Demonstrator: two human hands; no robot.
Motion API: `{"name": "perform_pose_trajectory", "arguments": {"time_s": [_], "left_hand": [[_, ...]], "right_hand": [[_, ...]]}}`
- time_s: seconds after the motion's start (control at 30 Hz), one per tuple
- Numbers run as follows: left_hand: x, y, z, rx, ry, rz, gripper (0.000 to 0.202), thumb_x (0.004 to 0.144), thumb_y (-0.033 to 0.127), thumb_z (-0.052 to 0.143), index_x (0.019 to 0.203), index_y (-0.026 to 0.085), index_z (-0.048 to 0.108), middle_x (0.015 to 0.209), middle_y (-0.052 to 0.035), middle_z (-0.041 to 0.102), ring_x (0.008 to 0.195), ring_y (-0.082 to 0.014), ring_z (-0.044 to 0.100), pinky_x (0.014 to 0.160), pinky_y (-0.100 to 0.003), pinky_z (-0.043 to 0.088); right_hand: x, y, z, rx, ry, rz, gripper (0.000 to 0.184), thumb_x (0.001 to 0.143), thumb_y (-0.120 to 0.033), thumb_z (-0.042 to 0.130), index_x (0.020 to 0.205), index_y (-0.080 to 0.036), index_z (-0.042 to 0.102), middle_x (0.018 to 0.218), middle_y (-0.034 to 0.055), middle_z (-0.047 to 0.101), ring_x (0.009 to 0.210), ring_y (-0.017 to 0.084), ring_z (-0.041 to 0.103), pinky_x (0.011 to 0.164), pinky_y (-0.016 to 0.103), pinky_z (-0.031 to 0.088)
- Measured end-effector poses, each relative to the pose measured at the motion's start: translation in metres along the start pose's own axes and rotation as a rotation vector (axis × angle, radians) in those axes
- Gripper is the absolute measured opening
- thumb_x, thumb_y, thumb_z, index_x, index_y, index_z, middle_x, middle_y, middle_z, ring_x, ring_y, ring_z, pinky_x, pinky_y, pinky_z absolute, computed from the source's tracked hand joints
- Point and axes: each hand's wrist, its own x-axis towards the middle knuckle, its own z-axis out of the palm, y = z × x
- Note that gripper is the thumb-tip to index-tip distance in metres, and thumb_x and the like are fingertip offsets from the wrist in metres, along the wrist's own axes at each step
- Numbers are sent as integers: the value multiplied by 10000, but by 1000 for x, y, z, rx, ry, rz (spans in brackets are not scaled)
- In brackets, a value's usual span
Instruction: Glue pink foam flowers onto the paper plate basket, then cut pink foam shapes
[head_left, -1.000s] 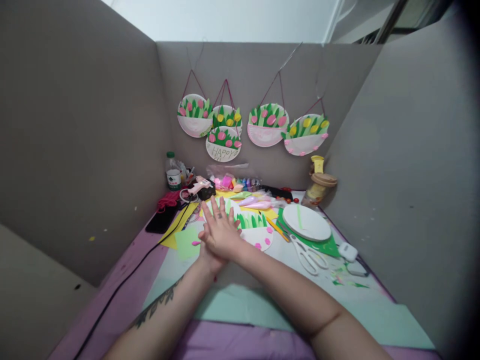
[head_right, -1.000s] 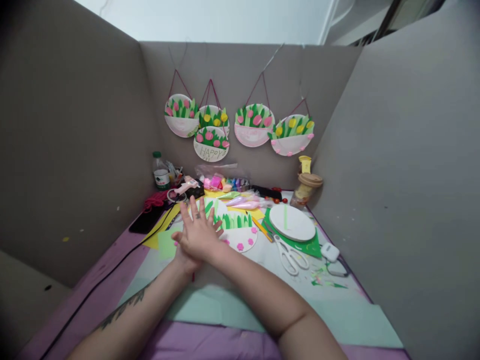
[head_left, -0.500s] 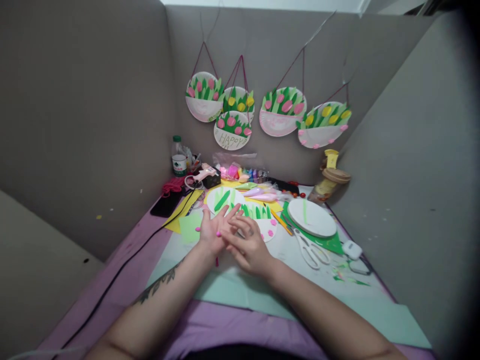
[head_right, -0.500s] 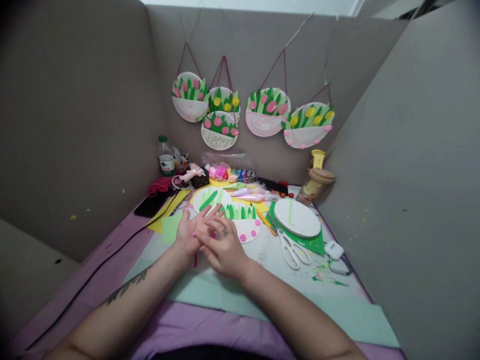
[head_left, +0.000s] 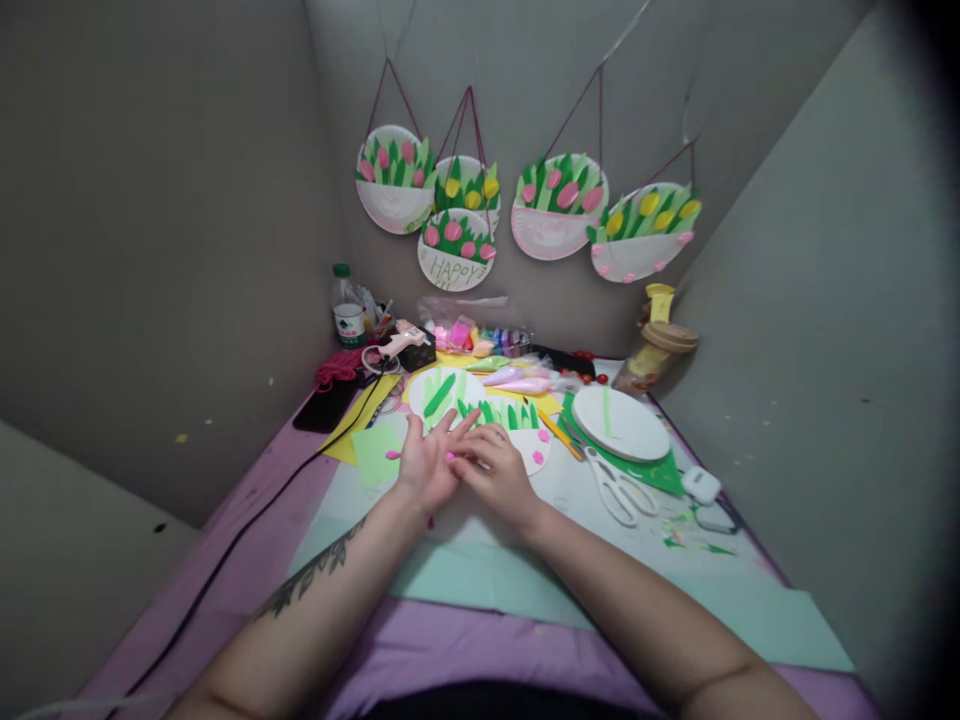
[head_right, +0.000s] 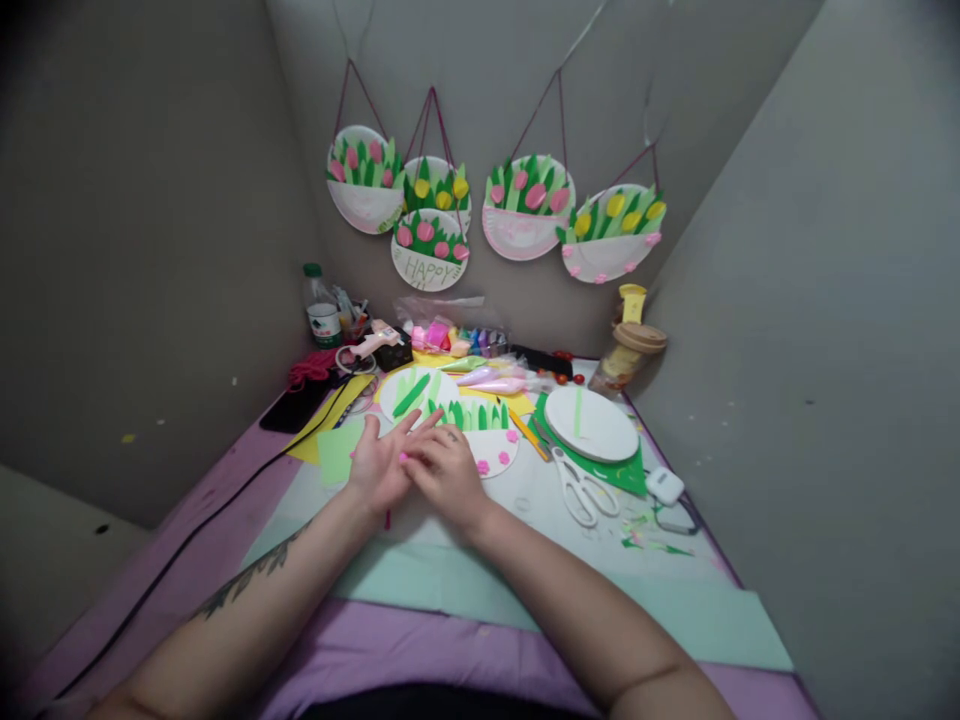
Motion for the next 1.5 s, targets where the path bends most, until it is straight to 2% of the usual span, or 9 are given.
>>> {"name": "perform_pose_trajectory", "arguments": {"time_s": [0.13, 0.27, 0.43, 0.73, 0.9, 1.07, 1.23, 1.33, 1.5], "left_hand": [[-1, 0, 3, -7, 24, 5, 795, 879, 659, 186, 1470, 129, 150, 1350, -223, 481, 1144, -306, 567, 917, -459, 478], [-2, 1, 6, 3, 64, 28, 765, 881, 657, 169, 1463, 160, 180, 1374, -207, 465, 1108, -304, 585, 867, -460, 503], [-3, 4, 5, 10, 51, 27, 767, 876, 662, 198, 1463, 169, 177, 1389, -208, 450, 1073, -304, 601, 824, -451, 519], [-1, 6, 3, 13, 52, 25, 785, 869, 669, 225, 1472, 170, 170, 1396, -206, 441, 1098, -299, 583, 844, -439, 509], [-1, 6, 3, 31, 43, 28, 762, 868, 673, 228, 1466, 202, 190, 1398, -180, 447, 1066, -283, 603, 822, -418, 521], [0, 7, 1, 19, 38, 21, 760, 877, 655, 241, 1464, 175, 187, 1396, -193, 444, 1119, -296, 576, 876, -451, 499], [0, 5, 3, 37, 56, 29, 782, 866, 674, 227, 1464, 169, 199, 1370, -190, 477, 1111, -295, 581, 855, -436, 513], [-2, 4, 6, 51, 87, -2, 781, 879, 649, 238, 1465, 136, 191, 1365, -214, 474, 1123, -305, 575, 870, -444, 506], [0, 7, 5, 4, 22, 34, 782, 870, 667, 227, 1470, 167, 191, 1406, -194, 438, 1162, -290, 547, 895, -443, 495]], "right_hand": [[-4, 1, 0, -92, 40, -81, 107, 847, -216, 607, 892, -221, 704, 853, 45, 660, 861, 206, 528, 804, 399, 449], [-10, 1, -3, -170, 0, -179, 192, 838, -191, 586, 976, -245, 708, 937, 44, 670, 935, 222, 508, 844, 421, 428], [-13, 1, -7, -303, -44, -189, 274, 817, -201, 593, 1067, -265, 686, 990, 49, 661, 982, 244, 480, 846, 434, 407], [-11, -1, -7, -347, -41, -253, 326, 803, -222, 604, 1115, -296, 664, 1051, 46, 657, 1015, 259, 472, 855, 453, 384], [-10, -3, -7, -318, -56, -355, 332, 802, -215, 607, 1124, -281, 655, 1044, 40, 670, 1018, 249, 477, 866, 448, 378], [-10, 0, -7, -378, 4, -296, 298, 811, -229, 599, 1099, -268, 666, 1033, 52, 670, 997, 257, 479, 830, 444, 382], [-12, 1, -5, -331, -45, -357, 322, 806, -232, 598, 1115, -296, 662, 1031, 35, 663, 1014, 244, 481, 877, 445, 370], [-10, 3, -4, -354, -16, -287, 296, 819, -256, 590, 1103, -289, 671, 1053, 48, 654, 1021, 256, 477, 859, 448, 370], [-14, 5, -5, -327, 14, -271, 269, 818, -246, 607, 1070, -303, 681, 967, 37, 660, 968, 241, 483, 840, 437, 382]]}}
